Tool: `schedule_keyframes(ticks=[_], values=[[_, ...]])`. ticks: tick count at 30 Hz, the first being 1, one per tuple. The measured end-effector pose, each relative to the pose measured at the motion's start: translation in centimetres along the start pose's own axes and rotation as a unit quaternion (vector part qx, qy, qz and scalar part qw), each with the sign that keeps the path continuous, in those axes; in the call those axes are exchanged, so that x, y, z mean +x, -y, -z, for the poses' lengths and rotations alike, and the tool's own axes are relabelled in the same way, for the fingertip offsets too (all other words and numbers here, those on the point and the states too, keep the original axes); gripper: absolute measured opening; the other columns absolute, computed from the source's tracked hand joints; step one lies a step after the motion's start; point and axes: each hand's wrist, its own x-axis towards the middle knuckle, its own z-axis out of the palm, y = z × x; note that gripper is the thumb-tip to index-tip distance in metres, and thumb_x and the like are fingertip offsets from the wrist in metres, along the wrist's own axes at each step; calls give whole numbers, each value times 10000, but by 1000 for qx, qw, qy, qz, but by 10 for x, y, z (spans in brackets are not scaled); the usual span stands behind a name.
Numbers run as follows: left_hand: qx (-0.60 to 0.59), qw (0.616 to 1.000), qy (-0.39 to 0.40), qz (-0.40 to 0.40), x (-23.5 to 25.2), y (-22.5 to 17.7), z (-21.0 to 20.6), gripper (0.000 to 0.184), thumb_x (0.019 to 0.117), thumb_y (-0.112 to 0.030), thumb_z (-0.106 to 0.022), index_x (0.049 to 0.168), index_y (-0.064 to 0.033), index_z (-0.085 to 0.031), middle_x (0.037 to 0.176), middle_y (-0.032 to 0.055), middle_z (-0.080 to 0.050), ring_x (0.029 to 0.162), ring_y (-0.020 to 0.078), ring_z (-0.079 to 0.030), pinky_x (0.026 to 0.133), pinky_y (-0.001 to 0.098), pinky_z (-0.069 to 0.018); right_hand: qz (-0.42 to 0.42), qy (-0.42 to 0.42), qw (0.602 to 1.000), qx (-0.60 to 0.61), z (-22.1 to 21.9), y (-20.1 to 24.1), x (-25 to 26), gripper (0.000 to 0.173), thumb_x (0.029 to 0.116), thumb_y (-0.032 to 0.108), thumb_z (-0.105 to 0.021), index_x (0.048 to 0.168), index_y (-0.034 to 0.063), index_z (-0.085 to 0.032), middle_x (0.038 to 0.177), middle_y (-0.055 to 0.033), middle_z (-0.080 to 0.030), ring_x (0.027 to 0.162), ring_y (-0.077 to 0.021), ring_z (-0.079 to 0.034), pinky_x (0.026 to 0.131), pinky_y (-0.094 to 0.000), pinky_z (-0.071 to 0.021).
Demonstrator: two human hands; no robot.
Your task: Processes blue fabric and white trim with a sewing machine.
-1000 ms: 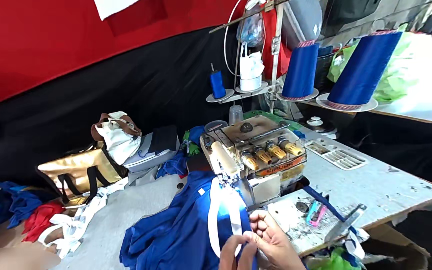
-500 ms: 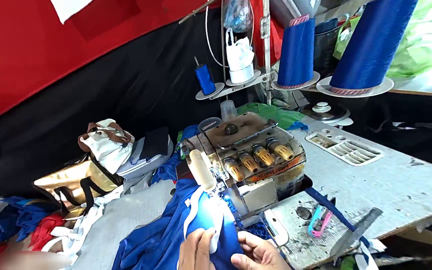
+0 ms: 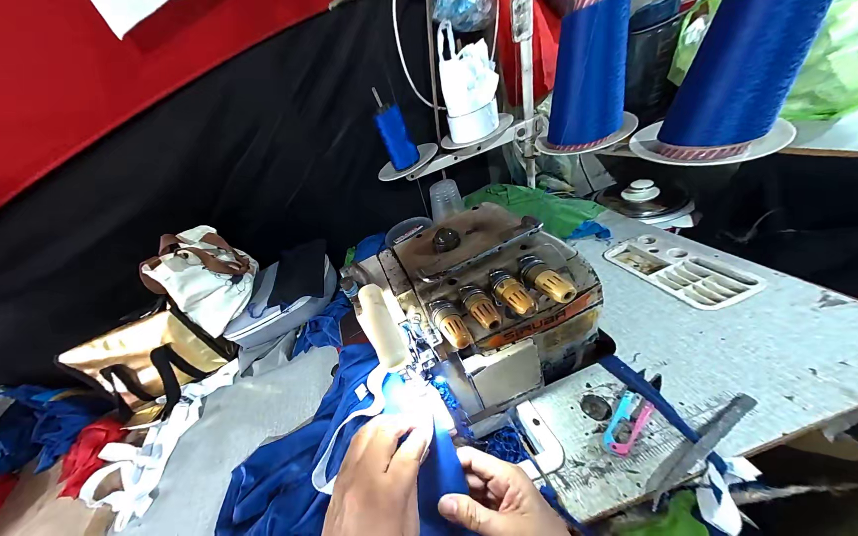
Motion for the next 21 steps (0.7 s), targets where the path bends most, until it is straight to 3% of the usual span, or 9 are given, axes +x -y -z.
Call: schedule_keyframes(ticks=[3, 6, 10, 14, 17, 21], values=[[24, 1000, 7, -17, -1, -6, -2, 184, 913, 36, -604, 993, -16, -760, 995, 148, -731, 1030, 270, -701, 979, 326, -536, 8, -27, 999, -44, -1, -6, 0, 65, 924, 27, -673, 965, -15, -701, 874, 12, -728, 821, 12, -680, 793, -208, -572], [11, 1000, -7, -20, -1, -9, -2, 202, 914, 57, -580, 1002, -18, -745, 1011, 164, -714, 1052, 249, -687, 990, 280, -520, 36, -27, 996, -82, 2, -12, -1, 102, 920, 64, -692, 909, -36, -701, 887, -28, -684, 833, 9, -637, 783, -179, -539], [-38, 998, -40, -33, 2, -7, -8, 174, 971, 19, -540, 1022, -29, -699, 1023, 153, -714, 1033, 192, -687, 959, 232, -523, 20, -3, 997, -68, 5, -13, 0, 102, 949, 77, -673, 984, -17, -686, 903, -3, -710, 838, 11, -665, 792, -202, -564], [-68, 996, -41, -42, 1, -14, -10, 170, 954, 26, -546, 976, -18, -709, 949, 145, -715, 955, 196, -702, 894, 240, -550, 22, 2, 997, -69, 5, -14, -1, 156, 951, 59, -668, 1077, -33, -678, 963, -8, -739, 897, 5, -691, 847, -210, -580], [-76, 996, 3, -43, -11, -32, 1, 179, 920, 79, -557, 936, 21, -726, 930, 160, -723, 989, 235, -709, 948, 273, -541, 34, -6, 997, -69, 4, -14, -2, 152, 929, 56, -689, 1062, -18, -682, 940, 28, -732, 870, 29, -681, 819, -188, -577], [-100, 995, -13, -13, -29, -35, -3, 170, 932, 85, -554, 926, 45, -719, 987, 184, -737, 1087, 235, -703, 1029, 275, -511, 47, 18, 998, -37, 7, -16, -4, 203, 894, 38, -728, 1085, -13, -681, 974, 30, -748, 901, 9, -701, 847, -210, -592]])
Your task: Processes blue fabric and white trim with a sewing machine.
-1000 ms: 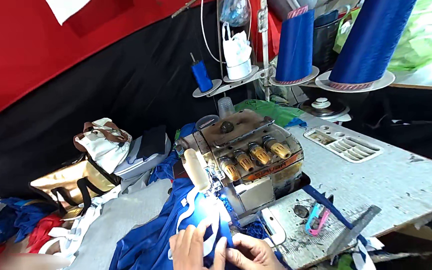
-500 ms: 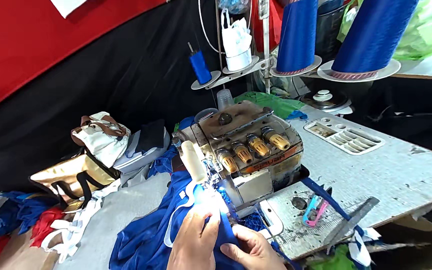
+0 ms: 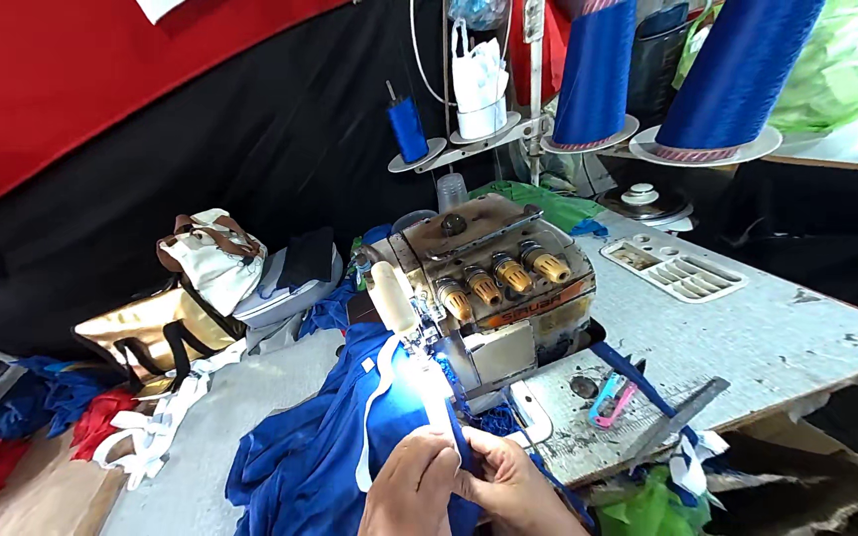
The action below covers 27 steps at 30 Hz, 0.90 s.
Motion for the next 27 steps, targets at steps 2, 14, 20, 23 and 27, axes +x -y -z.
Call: schedule_keyframes(ticks=[2, 14, 20, 23, 27], values=[[3, 1000, -15, 6, -6, -2, -6, 166, 937, 75, -562, 946, 53, -726, 1005, 197, -738, 1115, 255, -697, 1050, 292, -504, 1, 11, 1000, 9, 0, 2, -1, 218, 893, 37, -727, 1098, -16, -673, 982, 32, -744, 905, 10, -699, 850, -211, -591], [62, 998, -30, 8, -19, -8, -17, 188, 931, 63, -587, 1013, 37, -754, 1034, 178, -746, 1112, 279, -693, 1052, 322, -499, 1, 60, 998, -21, 5, 8, -5, 218, 954, 29, -658, 1156, -54, -656, 1012, -2, -750, 934, 1, -700, 883, -225, -584], [67, 996, -45, 26, -16, -9, -19, 201, 918, 69, -587, 1011, 33, -762, 1011, 179, -745, 1070, 266, -703, 1037, 309, -505, -22, 72, 997, -7, 7, 11, -5, 228, 959, 49, -667, 1173, -30, -651, 1003, 33, -747, 911, 16, -696, 862, -213, -583], [77, 995, -47, 34, -14, -9, -20, 187, 924, 55, -594, 1004, 28, -760, 1013, 179, -739, 1063, 266, -700, 1029, 305, -506, -31, 80, 996, -5, 8, 13, -5, 217, 939, 22, -679, 1149, -29, -668, 1001, 38, -752, 921, 29, -694, 874, -204, -580], [110, 991, -62, 41, -10, -7, -22, 152, 908, 10, -636, 962, 1, -778, 971, 155, -745, 1017, 250, -700, 990, 295, -509, -24, 87, 996, -29, 8, 14, -7, 136, 949, 51, -678, 1054, -34, -699, 923, 24, -747, 864, 35, -687, 826, -192, -574]])
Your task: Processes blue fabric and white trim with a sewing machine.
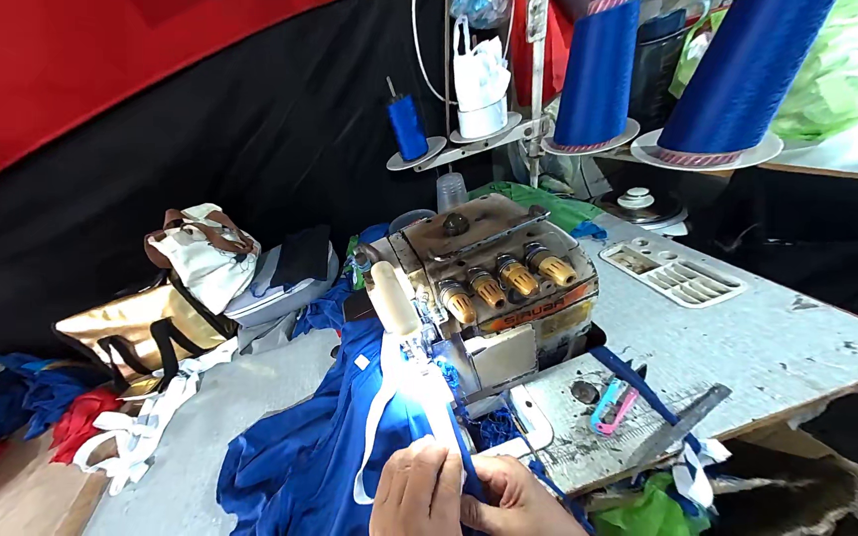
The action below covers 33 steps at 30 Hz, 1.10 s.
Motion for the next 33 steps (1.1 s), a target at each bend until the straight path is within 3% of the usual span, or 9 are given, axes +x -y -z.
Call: schedule_keyframes(ticks=[7, 12, 17, 21, 27, 33], values=[[25, 999, -18, 9, -4, -5, 2, 98, 912, -55, -674, 921, -53, -772, 902, 99, -739, 945, 181, -688, 923, 247, -496, 58, 34, 997, -42, 4, -8, -1, 186, 1006, 96, -624, 1064, -71, -683, 947, -35, -744, 904, 39, -676, 850, -164, -553], [10, 1000, -1, 2, -8, -6, 7, 117, 938, -35, -644, 922, -38, -760, 907, 113, -738, 946, 203, -684, 913, 252, -500, 69, 47, 995, -56, 6, -9, 0, 204, 1017, 82, -601, 1078, -99, -672, 958, -86, -740, 912, 15, -677, 859, -169, -545], [37, 999, 10, -5, -6, -10, 10, 187, 963, -23, -585, 908, -52, -762, 896, 105, -754, 913, 218, -709, 902, 271, -515, 37, 27, 998, -46, 3, -1, 0, 182, 996, 64, -626, 1061, -103, -660, 931, -63, -738, 868, 25, -678, 821, -168, -556], [33, 999, 13, -3, -5, -8, 5, 150, 933, -38, -626, 902, -37, -773, 883, 106, -751, 909, 212, -691, 882, 268, -500, 1, -8, 999, -45, -2, 10, 1, 161, 944, 2, -645, 1047, -120, -661, 924, -50, -740, 850, 39, -679, 806, -155, -556], [2, 1000, 12, 5, -5, -3, 5, 148, 938, -19, -622, 915, -15, -768, 894, 131, -750, 911, 225, -705, 896, 289, -526, -33, -8, 999, -5, 3, 4, 2, 137, 990, 60, -624, 1052, -57, -660, 878, 1, -725, 801, 29, -666, 768, -191, -557], [0, 999, 31, 30, 1, -6, 13, 156, 948, -14, -616, 911, -15, -768, 875, 133, -751, 842, 219, -717, 861, 279, -548, 22, 14, 999, 23, 5, -8, -4, 146, 955, 30, -671, 1032, -90, -701, 948, -53, -753, 893, -19, -702, 854, -239, -580]])
